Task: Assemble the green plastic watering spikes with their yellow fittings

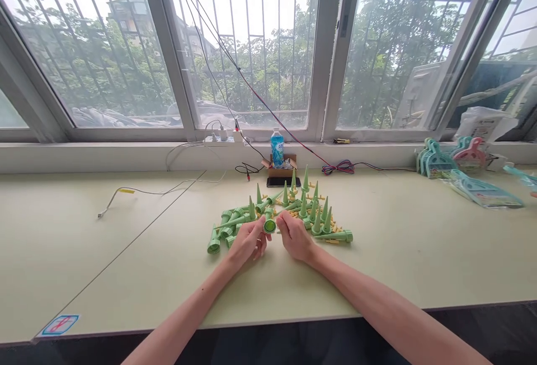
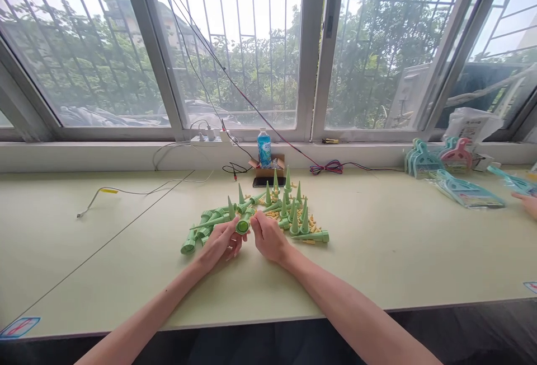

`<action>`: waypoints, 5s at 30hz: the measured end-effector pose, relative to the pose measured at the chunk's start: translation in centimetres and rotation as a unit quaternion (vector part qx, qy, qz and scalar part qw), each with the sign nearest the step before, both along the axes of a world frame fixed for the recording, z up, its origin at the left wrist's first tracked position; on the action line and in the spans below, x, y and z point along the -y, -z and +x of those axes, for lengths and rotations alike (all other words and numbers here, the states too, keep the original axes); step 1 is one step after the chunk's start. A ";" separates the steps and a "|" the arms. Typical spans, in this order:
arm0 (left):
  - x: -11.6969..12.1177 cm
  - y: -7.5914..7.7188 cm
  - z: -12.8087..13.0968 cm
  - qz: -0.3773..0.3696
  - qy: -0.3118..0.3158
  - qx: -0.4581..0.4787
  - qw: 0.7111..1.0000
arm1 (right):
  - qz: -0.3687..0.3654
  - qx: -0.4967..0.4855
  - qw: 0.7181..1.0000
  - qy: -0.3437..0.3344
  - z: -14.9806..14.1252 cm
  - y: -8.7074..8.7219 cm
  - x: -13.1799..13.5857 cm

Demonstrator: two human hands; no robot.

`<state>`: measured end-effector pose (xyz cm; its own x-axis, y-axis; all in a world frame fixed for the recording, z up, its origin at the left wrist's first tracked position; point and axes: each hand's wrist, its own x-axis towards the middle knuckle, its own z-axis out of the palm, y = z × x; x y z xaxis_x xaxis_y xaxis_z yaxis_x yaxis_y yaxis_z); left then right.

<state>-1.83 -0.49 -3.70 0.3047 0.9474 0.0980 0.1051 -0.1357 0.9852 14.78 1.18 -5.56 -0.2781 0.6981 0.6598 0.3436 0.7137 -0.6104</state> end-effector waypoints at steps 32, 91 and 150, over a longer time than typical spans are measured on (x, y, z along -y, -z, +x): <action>0.1 0.2 0.3 0.244 -0.056 -0.132 0.959 | -0.075 -0.010 0.997 0.006 0.8 0.3 -1.1; -0.1 -0.4 0.1 0.118 -0.006 -0.149 0.982 | -0.079 -0.018 0.997 -0.003 1.2 -0.4 -0.6; -0.4 0.2 0.5 0.114 -0.063 -0.039 0.991 | -0.067 -0.020 0.998 -0.008 0.9 -0.7 -0.2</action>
